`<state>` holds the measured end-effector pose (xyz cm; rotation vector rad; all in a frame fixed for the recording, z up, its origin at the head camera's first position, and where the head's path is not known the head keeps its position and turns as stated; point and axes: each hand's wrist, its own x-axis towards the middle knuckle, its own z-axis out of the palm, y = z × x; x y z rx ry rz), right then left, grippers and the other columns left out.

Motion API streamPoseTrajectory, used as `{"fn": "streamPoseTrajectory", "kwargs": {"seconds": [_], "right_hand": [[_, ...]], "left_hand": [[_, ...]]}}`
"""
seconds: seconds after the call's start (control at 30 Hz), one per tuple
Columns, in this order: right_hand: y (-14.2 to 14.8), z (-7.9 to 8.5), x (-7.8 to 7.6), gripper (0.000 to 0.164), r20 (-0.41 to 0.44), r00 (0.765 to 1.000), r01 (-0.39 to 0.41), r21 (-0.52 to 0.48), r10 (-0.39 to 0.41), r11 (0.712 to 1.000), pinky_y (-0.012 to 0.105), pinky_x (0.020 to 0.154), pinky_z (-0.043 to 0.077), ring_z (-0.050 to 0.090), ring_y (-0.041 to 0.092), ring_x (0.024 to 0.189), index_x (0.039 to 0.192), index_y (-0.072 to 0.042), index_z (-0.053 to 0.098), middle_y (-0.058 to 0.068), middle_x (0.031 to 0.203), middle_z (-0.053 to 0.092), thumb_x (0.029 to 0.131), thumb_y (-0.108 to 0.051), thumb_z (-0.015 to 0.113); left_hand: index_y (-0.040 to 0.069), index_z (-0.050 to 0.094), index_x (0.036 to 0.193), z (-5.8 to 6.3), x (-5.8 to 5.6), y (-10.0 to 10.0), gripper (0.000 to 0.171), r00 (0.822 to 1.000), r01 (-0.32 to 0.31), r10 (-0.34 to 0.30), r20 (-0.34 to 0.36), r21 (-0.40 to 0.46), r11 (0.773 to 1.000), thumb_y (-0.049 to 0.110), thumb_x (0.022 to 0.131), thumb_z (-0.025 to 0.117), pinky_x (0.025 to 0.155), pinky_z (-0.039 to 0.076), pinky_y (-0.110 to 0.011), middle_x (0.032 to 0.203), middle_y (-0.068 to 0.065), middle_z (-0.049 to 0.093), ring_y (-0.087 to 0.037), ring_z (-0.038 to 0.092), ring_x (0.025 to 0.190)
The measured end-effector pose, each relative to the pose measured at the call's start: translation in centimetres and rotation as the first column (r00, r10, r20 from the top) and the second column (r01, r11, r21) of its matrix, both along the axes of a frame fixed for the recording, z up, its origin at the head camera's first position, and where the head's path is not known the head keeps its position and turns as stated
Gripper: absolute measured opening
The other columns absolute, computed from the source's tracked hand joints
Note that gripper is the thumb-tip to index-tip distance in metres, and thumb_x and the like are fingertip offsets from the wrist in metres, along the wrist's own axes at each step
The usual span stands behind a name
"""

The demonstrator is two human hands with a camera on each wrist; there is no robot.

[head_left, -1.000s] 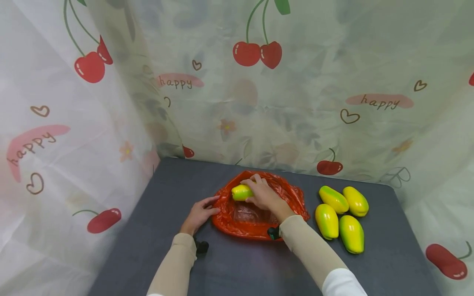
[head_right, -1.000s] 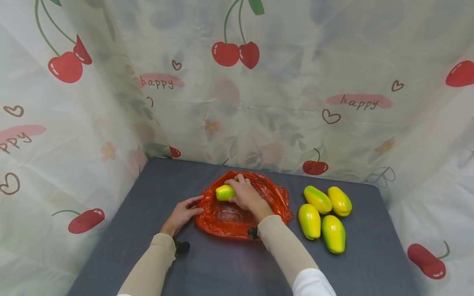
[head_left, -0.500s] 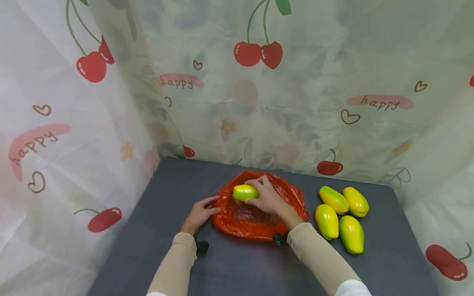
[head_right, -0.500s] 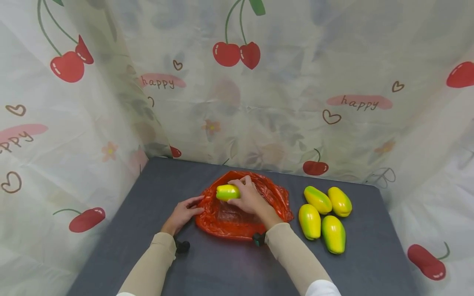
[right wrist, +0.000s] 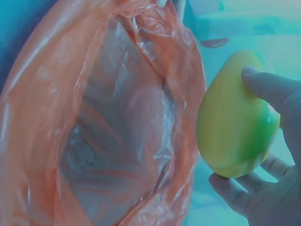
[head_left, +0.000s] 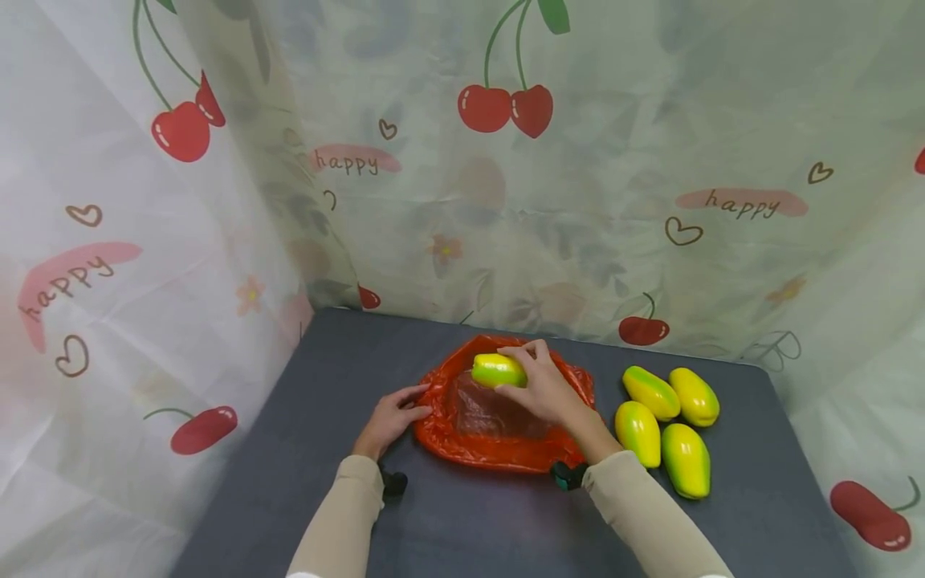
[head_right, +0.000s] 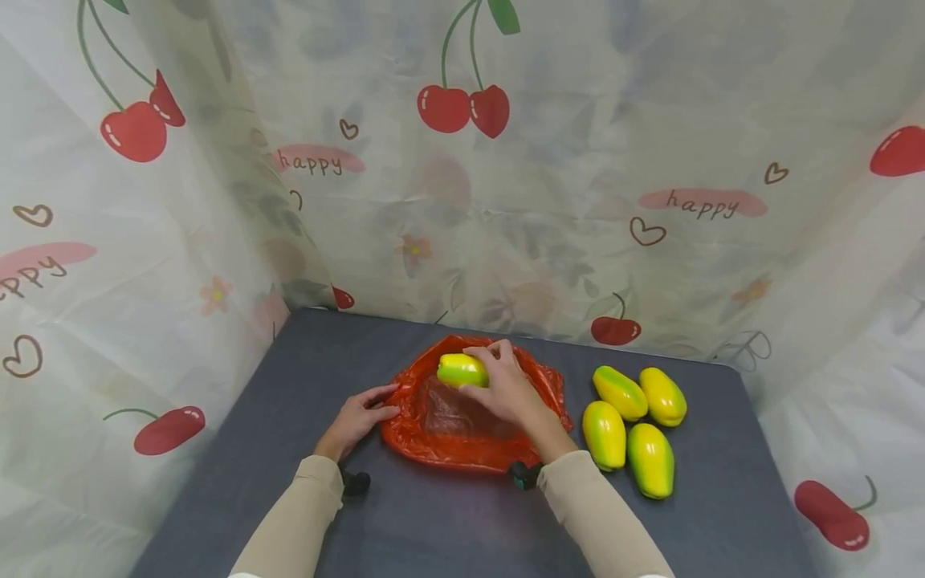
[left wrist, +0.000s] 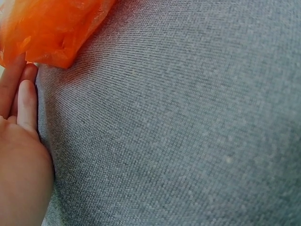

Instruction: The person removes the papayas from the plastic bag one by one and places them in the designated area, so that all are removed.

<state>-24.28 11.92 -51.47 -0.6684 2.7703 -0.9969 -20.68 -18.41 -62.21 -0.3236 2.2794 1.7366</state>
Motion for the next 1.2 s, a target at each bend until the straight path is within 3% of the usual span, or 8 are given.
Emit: {"fn": "streamPoseTrajectory", "kwargs": {"seconds": [0.23, 0.4, 0.57, 1.2], "right_hand": [[1.8, 0.4, 1.1, 0.064, -0.045, 0.998, 0.035, 0.023, -0.034, 0.999, 0.046, 0.093, 0.056, 0.058, 0.028, 0.110, 0.149, -0.029, 0.051, 0.011, 0.141, 0.040, 0.091, -0.042, 0.076], [3.1, 1.1, 1.7, 0.065, -0.074, 0.995, 0.071, 0.031, -0.069, 0.997, 0.049, 0.095, 0.056, 0.055, 0.033, 0.119, 0.149, -0.026, 0.051, 0.013, 0.142, 0.044, 0.091, -0.042, 0.077], [4.5, 1.5, 2.0, 0.067, -0.087, 0.991, 0.105, 0.044, -0.100, 0.994, 0.049, 0.094, 0.056, 0.052, 0.032, 0.117, 0.151, -0.024, 0.049, 0.012, 0.138, 0.045, 0.092, -0.041, 0.075], [11.5, 0.7, 2.6, 0.072, -0.130, 0.959, 0.267, 0.116, -0.252, 0.957, 0.059, 0.095, 0.052, 0.050, 0.039, 0.117, 0.153, -0.017, 0.043, 0.022, 0.138, 0.043, 0.094, -0.045, 0.071]], "left_hand": [[0.030, 0.065, 0.138, -0.1, 0.1, 0.0, 0.050, 1.000, -0.001, 0.001, 0.003, -0.005, 1.000, 0.034, 0.090, 0.078, 0.120, 0.039, -0.054, 0.154, -0.007, 0.054, -0.032, 0.050, 0.143], [0.031, 0.065, 0.138, 0.0, 0.1, 0.1, 0.050, 1.000, 0.002, -0.002, 0.012, -0.007, 1.000, 0.035, 0.090, 0.078, 0.120, 0.039, -0.054, 0.154, -0.006, 0.053, -0.032, 0.049, 0.144], [0.031, 0.064, 0.139, 0.0, 0.0, 0.1, 0.051, 1.000, 0.003, -0.003, 0.000, -0.008, 1.000, 0.035, 0.090, 0.078, 0.119, 0.040, -0.054, 0.155, -0.006, 0.053, -0.031, 0.049, 0.144], [0.028, 0.064, 0.139, 0.0, 0.0, 0.1, 0.049, 1.000, 0.005, -0.005, -0.008, -0.001, 1.000, 0.030, 0.092, 0.077, 0.119, 0.041, -0.053, 0.153, -0.007, 0.055, -0.031, 0.051, 0.142]]}}
